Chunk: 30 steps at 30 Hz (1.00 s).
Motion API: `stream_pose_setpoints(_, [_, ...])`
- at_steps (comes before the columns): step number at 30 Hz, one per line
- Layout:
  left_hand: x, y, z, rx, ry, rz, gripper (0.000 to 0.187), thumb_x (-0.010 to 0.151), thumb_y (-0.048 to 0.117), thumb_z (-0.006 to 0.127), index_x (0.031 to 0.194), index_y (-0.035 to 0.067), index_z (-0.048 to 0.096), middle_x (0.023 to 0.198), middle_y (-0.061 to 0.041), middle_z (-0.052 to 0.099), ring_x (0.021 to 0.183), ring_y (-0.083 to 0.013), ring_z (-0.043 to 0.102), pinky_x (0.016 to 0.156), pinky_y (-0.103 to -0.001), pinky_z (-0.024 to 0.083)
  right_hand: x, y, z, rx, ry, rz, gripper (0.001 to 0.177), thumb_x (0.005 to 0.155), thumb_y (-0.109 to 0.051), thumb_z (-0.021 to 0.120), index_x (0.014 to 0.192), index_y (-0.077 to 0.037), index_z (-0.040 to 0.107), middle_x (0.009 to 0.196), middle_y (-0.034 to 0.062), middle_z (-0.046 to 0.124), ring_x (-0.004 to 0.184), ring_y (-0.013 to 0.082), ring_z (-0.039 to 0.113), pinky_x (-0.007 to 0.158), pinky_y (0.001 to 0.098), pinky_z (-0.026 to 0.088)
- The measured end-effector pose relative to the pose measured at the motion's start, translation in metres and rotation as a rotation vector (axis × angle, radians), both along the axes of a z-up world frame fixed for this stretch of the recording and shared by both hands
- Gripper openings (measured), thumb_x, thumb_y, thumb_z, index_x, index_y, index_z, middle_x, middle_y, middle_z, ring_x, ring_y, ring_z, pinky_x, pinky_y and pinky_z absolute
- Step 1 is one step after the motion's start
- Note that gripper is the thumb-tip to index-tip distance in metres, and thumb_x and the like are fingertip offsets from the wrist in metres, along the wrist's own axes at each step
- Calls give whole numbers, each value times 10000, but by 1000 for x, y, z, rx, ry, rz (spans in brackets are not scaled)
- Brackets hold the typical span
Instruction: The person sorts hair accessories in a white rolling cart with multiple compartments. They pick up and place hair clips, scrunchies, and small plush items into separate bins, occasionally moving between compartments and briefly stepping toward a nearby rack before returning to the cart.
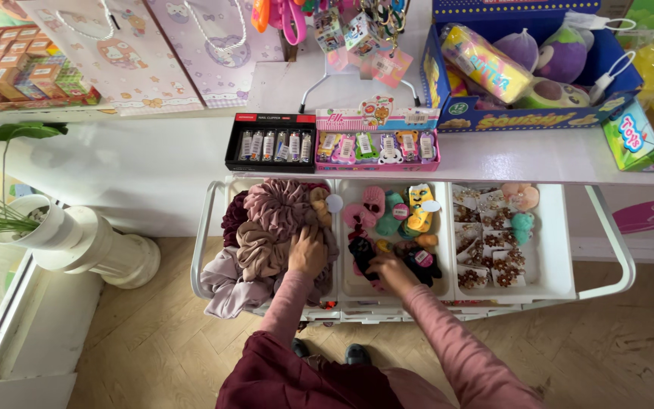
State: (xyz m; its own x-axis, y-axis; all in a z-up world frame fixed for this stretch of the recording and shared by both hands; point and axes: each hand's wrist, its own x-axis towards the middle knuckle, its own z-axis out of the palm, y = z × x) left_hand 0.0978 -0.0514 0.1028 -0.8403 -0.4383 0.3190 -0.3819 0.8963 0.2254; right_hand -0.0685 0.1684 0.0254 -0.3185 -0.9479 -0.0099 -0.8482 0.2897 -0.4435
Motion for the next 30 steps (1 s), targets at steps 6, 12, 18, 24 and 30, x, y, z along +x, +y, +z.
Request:
stream_pose_setpoints(6, [-8, 15, 10, 9, 235, 53, 309, 881, 183, 635, 1150, 34, 670, 1270, -136, 599, 1199, -328, 510, 978, -495, 450, -49, 28, 18, -102, 17, -476, 237, 979, -45, 597, 1155, -128, 733, 1231, 33, 721, 1078, 252, 700, 987, 378, 590])
stream_pose_setpoints(12, [-34, 78, -43, -25, 6, -372, 429, 838, 222, 728, 1207, 17, 652, 1351, -170, 572, 1232, -336, 540, 971, -498, 487, -64, 46, 17, -42, 96, -479, 484, 759, -281, 783, 1194, -79, 716, 1217, 192, 701, 1072, 407, 662, 910, 494, 586])
stream_pose_setpoints(18, [-46, 110, -86, 193, -345, -236, 820, 838, 310, 783, 1508, 17, 411, 1578, -111, 348, 1304, -316, 494, 994, -462, 492, -44, 26, -1, -82, 0, -389, 290, 941, -182, 702, 1216, -93, 681, 1269, 93, 695, 1153, 299, 648, 998, 418, 551])
stream_pose_setpoints(24, [-46, 106, -80, 220, -416, -197, 970, 847, 352, 775, 1621, 75, 260, 1682, -114, 105, 1401, -322, 400, 902, -464, 532, -41, 7, -5, 98, 316, -350, 396, 776, -52, 677, 1171, -90, 676, 1259, 112, 629, 1179, 339, 585, 1041, 429, 474])
stream_pose_setpoints(30, [-54, 103, -101, 21, -514, -234, 608, 912, 351, 728, 1460, 146, 565, 1672, -71, 218, 1335, -314, 467, 911, -457, 520, -66, 13, 1, -20, 177, -561, 264, 872, -267, 737, 1084, -110, 729, 1200, 62, 691, 1140, 293, 601, 1070, 441, 449])
